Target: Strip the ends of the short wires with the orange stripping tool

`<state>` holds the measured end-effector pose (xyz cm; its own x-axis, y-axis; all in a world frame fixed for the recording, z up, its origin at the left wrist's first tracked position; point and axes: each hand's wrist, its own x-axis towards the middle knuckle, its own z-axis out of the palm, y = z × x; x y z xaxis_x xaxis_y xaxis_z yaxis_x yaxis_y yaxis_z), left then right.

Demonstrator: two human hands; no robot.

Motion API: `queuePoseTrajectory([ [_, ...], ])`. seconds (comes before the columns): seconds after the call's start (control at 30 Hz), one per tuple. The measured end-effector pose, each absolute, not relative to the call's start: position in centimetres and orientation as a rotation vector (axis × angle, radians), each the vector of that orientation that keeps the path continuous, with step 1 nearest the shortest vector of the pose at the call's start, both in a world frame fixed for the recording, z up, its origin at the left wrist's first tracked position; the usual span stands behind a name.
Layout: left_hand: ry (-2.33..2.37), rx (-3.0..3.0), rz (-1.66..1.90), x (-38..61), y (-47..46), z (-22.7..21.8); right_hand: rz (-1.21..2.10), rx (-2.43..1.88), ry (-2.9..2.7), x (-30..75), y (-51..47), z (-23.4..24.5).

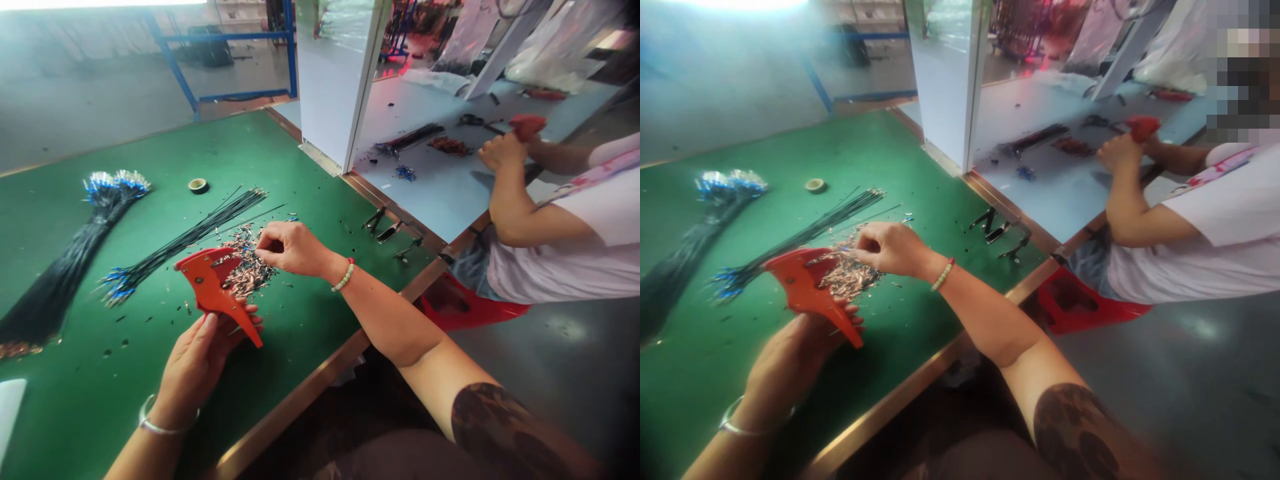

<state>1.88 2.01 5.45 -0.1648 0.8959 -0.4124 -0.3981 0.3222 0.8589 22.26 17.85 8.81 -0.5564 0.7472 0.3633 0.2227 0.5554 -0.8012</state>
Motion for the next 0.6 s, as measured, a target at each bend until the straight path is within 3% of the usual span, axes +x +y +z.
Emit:
queuePoseTrajectory([
  [0.17,1.270,0.536,1.251,2.2,2.0,5.7,0.978,-0.639,-2.112,22.1,17.5,9.0],
  [0.37,1.284,0.576,1.219,2.1,1.6,5.6,0.757,-0.943,-2.237,22.1,17.8,8.7],
  [0.6,1.258,0.584,1.232,2.1,1.7,5.4,0.936,-0.557,-2.170,22.9,18.6,8.7],
])
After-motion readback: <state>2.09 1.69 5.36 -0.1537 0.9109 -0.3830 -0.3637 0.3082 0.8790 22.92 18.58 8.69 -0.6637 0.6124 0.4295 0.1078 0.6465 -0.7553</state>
